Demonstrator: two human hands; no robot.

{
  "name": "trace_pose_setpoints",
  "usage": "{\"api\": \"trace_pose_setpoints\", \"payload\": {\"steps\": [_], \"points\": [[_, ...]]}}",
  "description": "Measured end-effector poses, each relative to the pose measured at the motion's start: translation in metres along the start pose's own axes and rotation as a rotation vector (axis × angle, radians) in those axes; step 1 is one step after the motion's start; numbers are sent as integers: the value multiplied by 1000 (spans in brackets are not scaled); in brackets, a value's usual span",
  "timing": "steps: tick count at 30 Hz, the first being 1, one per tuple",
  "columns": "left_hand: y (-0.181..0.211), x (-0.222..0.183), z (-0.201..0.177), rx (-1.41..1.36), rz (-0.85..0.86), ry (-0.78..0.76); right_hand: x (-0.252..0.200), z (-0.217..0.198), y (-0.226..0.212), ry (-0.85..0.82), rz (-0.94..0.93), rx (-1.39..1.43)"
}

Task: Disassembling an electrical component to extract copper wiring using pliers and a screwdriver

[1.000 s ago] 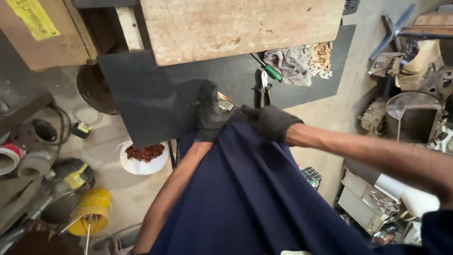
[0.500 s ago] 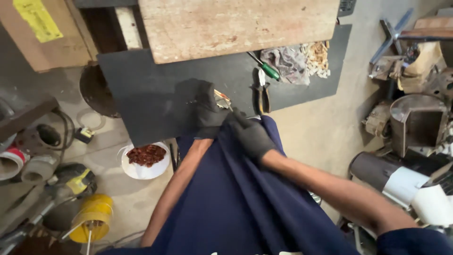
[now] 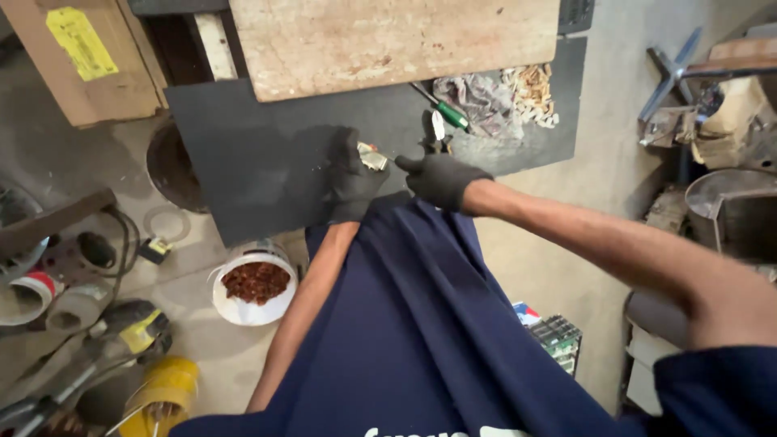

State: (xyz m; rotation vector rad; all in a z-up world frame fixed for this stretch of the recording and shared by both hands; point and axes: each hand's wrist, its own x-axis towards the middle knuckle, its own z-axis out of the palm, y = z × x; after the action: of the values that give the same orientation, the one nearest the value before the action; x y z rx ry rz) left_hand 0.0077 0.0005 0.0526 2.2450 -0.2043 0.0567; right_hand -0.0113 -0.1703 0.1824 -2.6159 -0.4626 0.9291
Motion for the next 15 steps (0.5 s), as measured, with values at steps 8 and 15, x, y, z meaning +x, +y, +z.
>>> {"api": "trace_pose_setpoints", "payload": {"steps": [8,15], "points": [[-6,-9,11,-133,-146,-41,-21,1,-55,-287,777,223],[-48,-34,53,9,62,89,-19,111,-64,150,803,251]]}}
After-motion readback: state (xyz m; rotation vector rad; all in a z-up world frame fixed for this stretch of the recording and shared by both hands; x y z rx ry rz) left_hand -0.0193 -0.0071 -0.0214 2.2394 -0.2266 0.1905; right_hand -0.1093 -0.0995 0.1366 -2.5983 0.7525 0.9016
